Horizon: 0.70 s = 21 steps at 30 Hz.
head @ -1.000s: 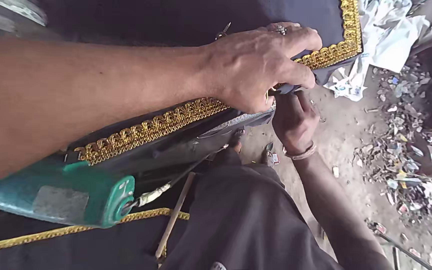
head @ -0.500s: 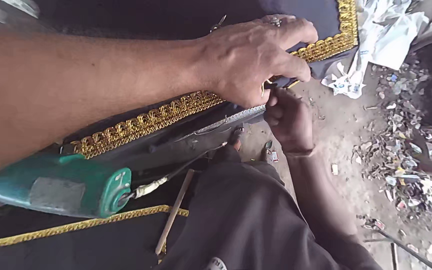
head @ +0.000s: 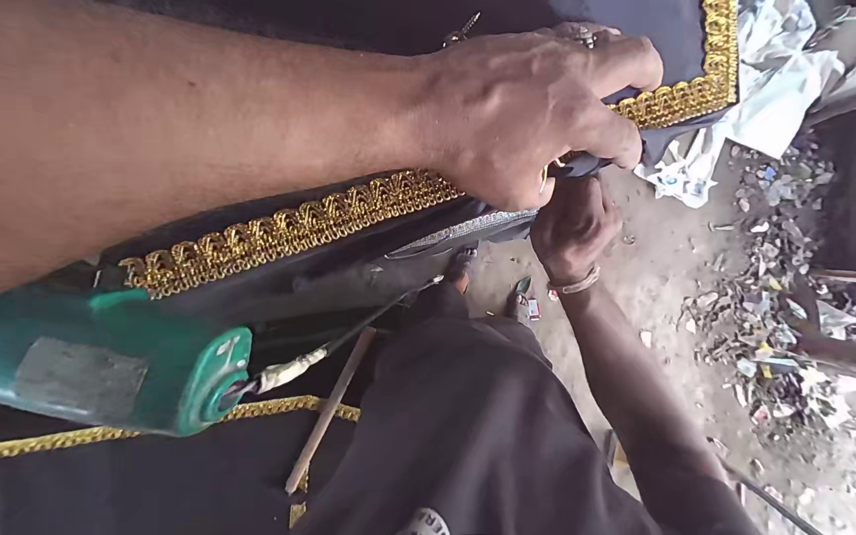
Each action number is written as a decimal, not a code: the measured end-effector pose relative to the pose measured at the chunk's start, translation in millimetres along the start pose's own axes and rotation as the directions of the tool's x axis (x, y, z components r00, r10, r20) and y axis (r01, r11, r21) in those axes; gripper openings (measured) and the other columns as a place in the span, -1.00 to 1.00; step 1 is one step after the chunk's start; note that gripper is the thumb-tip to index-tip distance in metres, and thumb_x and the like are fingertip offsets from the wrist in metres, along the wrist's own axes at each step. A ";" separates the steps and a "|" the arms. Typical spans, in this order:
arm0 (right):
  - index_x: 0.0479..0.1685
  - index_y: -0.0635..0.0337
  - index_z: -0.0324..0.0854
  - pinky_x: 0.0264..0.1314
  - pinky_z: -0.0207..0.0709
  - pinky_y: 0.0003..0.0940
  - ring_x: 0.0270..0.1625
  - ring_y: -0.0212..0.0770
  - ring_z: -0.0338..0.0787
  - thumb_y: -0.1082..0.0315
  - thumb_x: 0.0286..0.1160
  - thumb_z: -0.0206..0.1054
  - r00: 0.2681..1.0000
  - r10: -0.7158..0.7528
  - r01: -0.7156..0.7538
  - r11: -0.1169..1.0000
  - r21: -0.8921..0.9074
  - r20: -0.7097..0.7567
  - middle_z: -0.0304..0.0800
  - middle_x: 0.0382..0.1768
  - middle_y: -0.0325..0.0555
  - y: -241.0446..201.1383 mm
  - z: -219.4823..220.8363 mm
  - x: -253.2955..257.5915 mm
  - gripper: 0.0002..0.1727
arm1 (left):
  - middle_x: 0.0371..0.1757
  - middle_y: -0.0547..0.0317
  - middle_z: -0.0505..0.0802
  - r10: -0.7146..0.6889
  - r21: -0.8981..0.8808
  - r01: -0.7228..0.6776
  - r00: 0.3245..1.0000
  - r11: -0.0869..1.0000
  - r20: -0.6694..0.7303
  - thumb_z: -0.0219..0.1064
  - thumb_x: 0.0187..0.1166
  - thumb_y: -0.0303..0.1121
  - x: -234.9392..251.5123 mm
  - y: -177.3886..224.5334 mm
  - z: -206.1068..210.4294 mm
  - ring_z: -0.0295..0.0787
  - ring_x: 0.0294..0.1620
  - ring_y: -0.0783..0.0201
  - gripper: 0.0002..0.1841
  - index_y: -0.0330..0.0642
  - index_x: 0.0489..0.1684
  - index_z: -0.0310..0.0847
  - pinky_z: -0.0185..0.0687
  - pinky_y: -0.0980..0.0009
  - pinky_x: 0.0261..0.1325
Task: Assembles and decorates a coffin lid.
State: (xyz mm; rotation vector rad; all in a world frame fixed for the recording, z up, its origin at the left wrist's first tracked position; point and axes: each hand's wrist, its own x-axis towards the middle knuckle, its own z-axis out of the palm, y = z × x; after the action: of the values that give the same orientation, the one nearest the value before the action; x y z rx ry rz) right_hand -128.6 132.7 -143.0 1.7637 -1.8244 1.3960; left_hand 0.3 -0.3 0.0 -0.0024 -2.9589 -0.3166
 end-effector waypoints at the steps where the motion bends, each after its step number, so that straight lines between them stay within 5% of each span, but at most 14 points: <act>1: -0.48 0.31 0.61 -0.47 0.55 -0.30 -0.48 -0.19 0.71 0.41 0.60 0.22 0.996 0.090 -0.089 0.992 0.084 -0.008 0.65 -0.52 -0.02 -4.3 3.5 -3.1 -0.74 | 0.72 -0.13 0.42 0.005 -0.001 -0.005 1.000 1.000 -0.006 0.38 0.23 -0.13 0.0 -0.1 0.5 0.28 0.74 -0.20 -0.43 0.27 0.38 0.72 0.40 -0.04 0.62; 3: -0.41 0.23 0.57 -0.59 0.47 -0.43 -0.61 -0.36 0.56 0.35 0.74 0.15 0.933 0.357 -0.354 0.877 0.325 0.053 0.53 -0.61 -0.18 -18.2 7.7 -6.6 -0.72 | 0.73 -0.14 0.42 0.003 0.002 -0.002 1.000 1.000 -0.005 0.38 0.23 -0.13 0.1 0.0 0.1 0.28 0.75 -0.20 -0.44 0.27 0.37 0.72 0.37 -0.04 0.64; 4: -0.40 0.16 0.53 -0.71 0.38 -0.47 -0.72 -0.38 0.44 0.30 0.81 0.10 0.853 0.501 -0.504 0.720 0.476 0.146 0.45 -0.68 -0.23 -28.0 6.0 -5.1 -0.69 | 0.74 -0.13 0.40 -0.005 0.002 0.005 1.000 1.000 0.007 0.39 0.26 -0.13 0.1 0.5 -0.2 0.25 0.77 -0.19 -0.45 0.27 0.38 0.72 0.33 -0.03 0.68; 6: -0.45 0.06 0.49 -0.81 0.19 -0.53 -0.83 -0.43 0.23 0.24 0.83 0.02 0.616 0.671 -0.690 0.206 0.694 0.413 0.31 -0.76 -0.30 -48.1 -5.5 7.9 -0.64 | 0.76 -0.11 0.38 -0.017 0.007 0.017 1.000 1.000 0.017 0.38 0.26 -0.13 0.3 1.2 -0.3 0.23 0.78 -0.16 -0.45 0.28 0.38 0.71 0.33 -0.01 0.69; 9: -0.49 -0.04 0.38 -0.80 0.04 -0.72 -0.85 -0.58 0.11 0.19 0.77 -0.12 0.320 0.508 -0.583 -0.560 0.589 0.800 0.19 -0.79 -0.46 -55.7 -29.7 35.3 -0.63 | 0.76 -0.10 0.39 -0.020 -0.011 0.020 1.000 1.000 0.005 0.38 0.26 -0.11 0.1 1.5 -0.3 0.23 0.79 -0.15 -0.44 0.29 0.39 0.71 0.34 -0.01 0.69; 10: -0.52 -0.04 0.37 -0.81 0.04 -0.75 -0.86 -0.60 0.14 0.16 0.75 -0.13 0.273 0.377 -0.438 -0.770 0.463 0.885 0.20 -0.79 -0.46 -51.0 -35.3 42.3 -0.62 | 0.76 -0.09 0.39 -0.023 -0.012 0.024 1.000 1.000 0.004 0.38 0.28 -0.10 -0.1 1.5 -0.4 0.23 0.79 -0.14 -0.45 0.28 0.39 0.71 0.32 -0.01 0.72; 12: -0.48 0.02 0.41 -0.80 0.11 -0.74 -0.84 -0.57 0.23 0.11 0.76 -0.12 0.309 0.179 -0.243 -0.935 0.260 0.934 0.28 -0.76 -0.42 -40.2 -38.0 43.0 -0.60 | 0.74 -0.10 0.41 -0.016 -0.003 0.016 1.000 1.000 0.002 0.37 0.30 -0.06 0.2 1.0 -0.3 0.23 0.79 -0.15 -0.46 0.27 0.39 0.72 0.28 -0.01 0.73; 14: -0.38 0.05 0.43 -0.79 0.15 -0.75 -0.83 -0.57 0.26 0.13 0.78 -0.14 0.335 0.121 -0.300 -0.926 0.228 0.934 0.31 -0.72 -0.40 -32.6 -39.9 38.9 -0.62 | 0.73 -0.10 0.42 -0.014 0.001 0.014 1.000 1.000 0.003 0.38 0.31 -0.06 0.3 1.5 -0.7 0.23 0.79 -0.14 -0.46 0.26 0.38 0.72 0.26 -0.01 0.74; 16: -0.29 0.07 0.47 -0.79 0.15 -0.78 -0.81 -0.60 0.25 0.18 0.81 -0.14 0.313 0.206 -0.558 -0.750 0.355 0.927 0.38 -0.65 -0.40 -27.2 -42.6 34.6 -0.65 | 0.74 -0.12 0.41 -0.007 0.003 0.007 1.000 1.000 0.007 0.38 0.28 -0.07 -0.2 2.3 -0.8 0.23 0.78 -0.14 -0.44 0.25 0.39 0.72 0.26 -0.01 0.74; 18: -0.21 0.11 0.61 -0.75 0.20 -0.69 -0.77 -0.54 0.26 0.17 0.89 -0.08 0.406 0.439 -0.814 -0.225 0.536 0.801 0.52 -0.59 -0.35 -22.4 -40.1 23.6 -0.61 | 0.74 -0.11 0.41 -0.005 -0.001 0.005 1.000 1.000 -0.002 0.40 0.27 -0.08 -0.6 1.7 -1.2 0.21 0.79 -0.13 -0.44 0.27 0.40 0.71 0.20 0.00 0.78; 21: -0.01 0.27 0.70 -0.64 0.52 -0.51 -0.66 -0.41 0.57 0.24 0.84 0.13 0.768 0.471 -0.641 0.586 0.497 0.435 0.71 -0.49 -0.20 -11.5 -32.0 -5.4 -0.69 | 0.74 -0.09 0.41 -0.008 -0.004 0.008 1.000 1.000 -0.001 0.40 0.30 -0.09 -0.4 1.5 -0.3 0.21 0.80 -0.13 -0.45 0.27 0.40 0.71 0.23 0.01 0.76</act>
State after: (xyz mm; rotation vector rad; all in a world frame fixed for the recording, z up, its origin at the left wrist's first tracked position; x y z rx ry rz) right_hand -130.9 162.2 -125.4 1.7549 -2.4080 2.3550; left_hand 0.7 1.1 0.5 0.0087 -2.9579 -0.3228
